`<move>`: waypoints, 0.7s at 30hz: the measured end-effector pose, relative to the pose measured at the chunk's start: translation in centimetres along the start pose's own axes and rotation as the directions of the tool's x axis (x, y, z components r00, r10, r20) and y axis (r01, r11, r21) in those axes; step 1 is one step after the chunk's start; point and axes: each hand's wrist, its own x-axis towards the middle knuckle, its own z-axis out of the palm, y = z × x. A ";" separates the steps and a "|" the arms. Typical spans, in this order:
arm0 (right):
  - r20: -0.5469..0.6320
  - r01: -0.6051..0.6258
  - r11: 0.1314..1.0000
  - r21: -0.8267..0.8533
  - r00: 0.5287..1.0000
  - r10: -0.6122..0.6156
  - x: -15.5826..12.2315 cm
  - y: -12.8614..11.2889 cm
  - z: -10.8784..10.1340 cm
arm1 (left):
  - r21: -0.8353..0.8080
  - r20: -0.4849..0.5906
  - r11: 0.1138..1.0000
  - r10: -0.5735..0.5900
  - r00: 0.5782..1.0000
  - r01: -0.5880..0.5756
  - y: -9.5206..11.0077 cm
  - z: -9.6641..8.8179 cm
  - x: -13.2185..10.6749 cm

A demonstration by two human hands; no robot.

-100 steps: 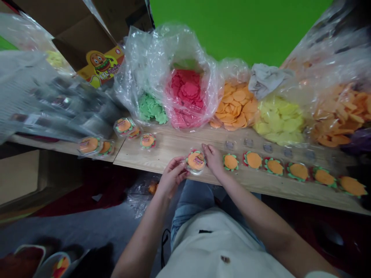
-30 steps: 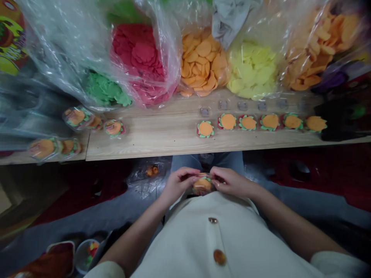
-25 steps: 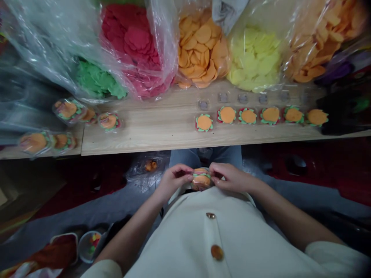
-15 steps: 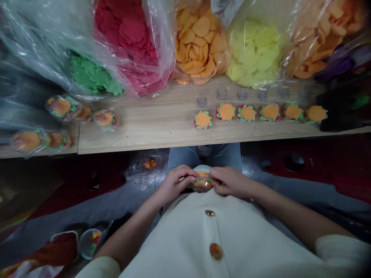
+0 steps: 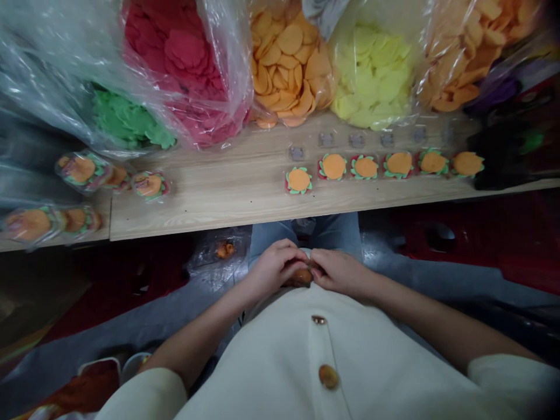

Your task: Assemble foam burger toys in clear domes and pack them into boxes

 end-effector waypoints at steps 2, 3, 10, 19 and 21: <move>-0.006 0.013 0.999 -0.031 1.000 -0.013 0.0 0.0 0.3 | 0.013 -0.017 1.000 -0.022 1.000 0.022 0.1 0.3 -0.2; -0.002 0.024 0.999 -0.032 1.000 -0.024 0.1 0.0 0.3 | 0.009 -0.019 1.000 -0.028 0.999 0.028 0.1 0.4 -0.3; -0.098 0.113 0.949 0.293 0.991 -0.087 1.7 2.9 0.1 | -0.526 0.009 0.799 -0.338 0.941 0.291 -2.6 -0.6 0.9; -0.531 0.169 0.810 0.561 0.824 0.196 0.5 4.8 -0.6 | -0.711 0.005 0.695 -0.148 0.989 0.108 1.6 -1.8 4.1; -0.595 0.184 0.838 0.513 0.781 0.193 -0.5 4.9 -2.0 | -0.733 -0.031 0.678 -0.121 0.992 0.060 3.1 -1.2 6.2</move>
